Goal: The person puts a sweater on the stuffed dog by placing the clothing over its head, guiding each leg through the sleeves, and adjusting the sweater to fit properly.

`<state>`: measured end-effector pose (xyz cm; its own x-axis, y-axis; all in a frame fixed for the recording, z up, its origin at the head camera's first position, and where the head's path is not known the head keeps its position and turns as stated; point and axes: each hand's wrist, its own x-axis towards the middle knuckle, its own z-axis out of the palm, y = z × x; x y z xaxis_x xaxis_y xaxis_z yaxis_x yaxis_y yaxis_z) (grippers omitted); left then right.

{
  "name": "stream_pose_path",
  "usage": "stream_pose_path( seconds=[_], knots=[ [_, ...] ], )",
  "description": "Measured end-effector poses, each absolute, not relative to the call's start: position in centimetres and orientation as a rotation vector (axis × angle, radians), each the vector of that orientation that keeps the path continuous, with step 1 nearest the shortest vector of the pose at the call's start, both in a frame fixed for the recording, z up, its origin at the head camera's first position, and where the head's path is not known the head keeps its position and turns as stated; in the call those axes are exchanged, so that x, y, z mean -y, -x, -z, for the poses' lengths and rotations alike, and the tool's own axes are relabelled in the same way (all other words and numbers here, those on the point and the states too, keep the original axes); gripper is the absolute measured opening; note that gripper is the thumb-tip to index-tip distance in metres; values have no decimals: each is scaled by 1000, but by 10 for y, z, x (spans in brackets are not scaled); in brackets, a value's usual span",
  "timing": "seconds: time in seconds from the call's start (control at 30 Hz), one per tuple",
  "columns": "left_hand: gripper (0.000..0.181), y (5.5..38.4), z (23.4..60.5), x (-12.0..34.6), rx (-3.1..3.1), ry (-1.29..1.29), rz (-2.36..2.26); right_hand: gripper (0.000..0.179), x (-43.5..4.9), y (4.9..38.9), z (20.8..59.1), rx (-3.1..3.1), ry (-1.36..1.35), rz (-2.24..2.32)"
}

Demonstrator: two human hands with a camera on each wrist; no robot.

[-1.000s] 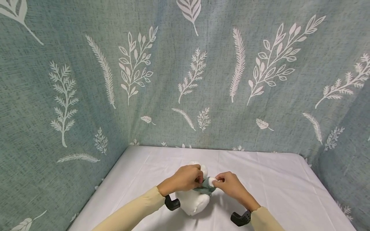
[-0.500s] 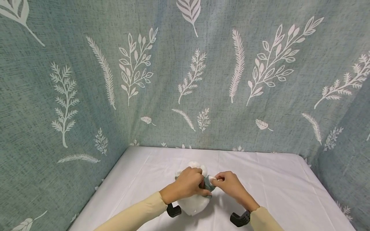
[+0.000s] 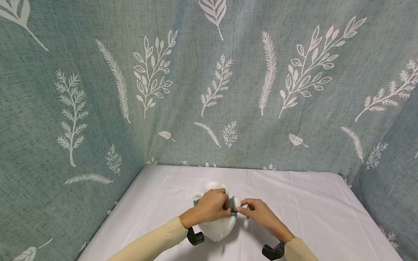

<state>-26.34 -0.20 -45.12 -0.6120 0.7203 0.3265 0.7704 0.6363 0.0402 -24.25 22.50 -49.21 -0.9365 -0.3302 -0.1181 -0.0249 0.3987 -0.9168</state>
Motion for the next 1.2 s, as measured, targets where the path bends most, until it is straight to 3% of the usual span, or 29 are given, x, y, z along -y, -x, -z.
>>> stream_pose_path(
  seconds=[0.3,0.63,0.97,1.2],
  knots=[
    [16,263,449,2,2602,1204,221,47,-218,247,492,-2428,277,1502],
    [28,261,445,-1,2582,1286,121,33,-204,243,492,-2529,0,1585],
    [40,262,436,7,2613,1359,56,34,-218,242,491,-2554,-126,1561],
    [18,263,436,6,2663,1278,189,33,-220,242,493,-2519,-105,1534]
  ],
)
